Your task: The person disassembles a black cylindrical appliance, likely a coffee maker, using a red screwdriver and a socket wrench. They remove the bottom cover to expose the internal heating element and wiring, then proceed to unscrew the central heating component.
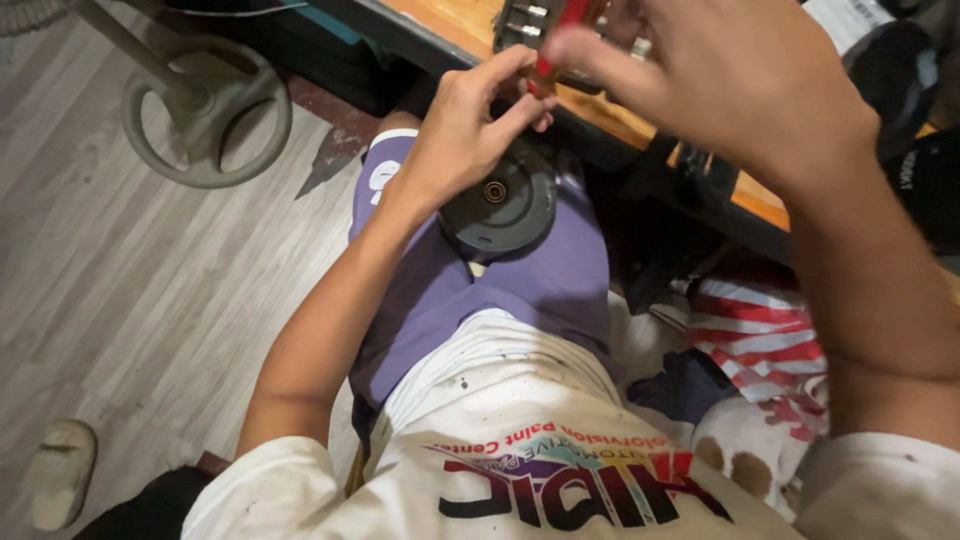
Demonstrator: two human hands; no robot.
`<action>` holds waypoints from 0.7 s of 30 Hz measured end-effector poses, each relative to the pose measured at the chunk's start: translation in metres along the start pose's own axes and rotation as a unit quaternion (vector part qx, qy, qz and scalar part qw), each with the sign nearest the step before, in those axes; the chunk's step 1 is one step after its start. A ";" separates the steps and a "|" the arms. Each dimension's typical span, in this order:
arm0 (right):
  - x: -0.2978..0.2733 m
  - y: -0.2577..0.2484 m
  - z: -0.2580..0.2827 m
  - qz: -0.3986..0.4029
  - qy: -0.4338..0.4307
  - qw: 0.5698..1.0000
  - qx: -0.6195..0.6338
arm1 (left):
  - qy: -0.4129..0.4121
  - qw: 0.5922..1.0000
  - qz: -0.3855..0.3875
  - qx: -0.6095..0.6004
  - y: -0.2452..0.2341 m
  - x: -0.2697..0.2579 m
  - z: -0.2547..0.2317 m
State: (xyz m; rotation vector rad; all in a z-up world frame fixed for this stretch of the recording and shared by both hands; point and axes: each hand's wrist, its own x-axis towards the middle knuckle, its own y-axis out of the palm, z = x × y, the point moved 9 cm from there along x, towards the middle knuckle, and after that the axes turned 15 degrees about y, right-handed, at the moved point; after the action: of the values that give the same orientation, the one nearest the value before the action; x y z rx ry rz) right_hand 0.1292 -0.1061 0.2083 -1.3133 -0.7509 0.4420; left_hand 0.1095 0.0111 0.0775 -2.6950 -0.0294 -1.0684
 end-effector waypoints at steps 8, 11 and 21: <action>0.022 0.007 0.024 0.128 -0.076 0.989 -0.002 | -0.043 0.996 -0.027 -0.069 0.011 -0.004 0.027; 0.022 0.014 0.025 0.132 -0.100 0.981 -0.096 | -0.097 0.993 -0.028 -0.059 0.017 -0.005 0.052; 0.020 0.018 0.018 0.161 -0.073 0.982 -0.060 | -0.080 0.995 0.010 -0.063 0.029 -0.014 0.051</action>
State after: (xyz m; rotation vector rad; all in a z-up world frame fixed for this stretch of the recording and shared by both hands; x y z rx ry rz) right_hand 0.1320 -0.0763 0.1970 -1.5354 -0.6965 0.7686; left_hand 0.1371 -0.0041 0.0257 -2.8816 0.0386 -0.8751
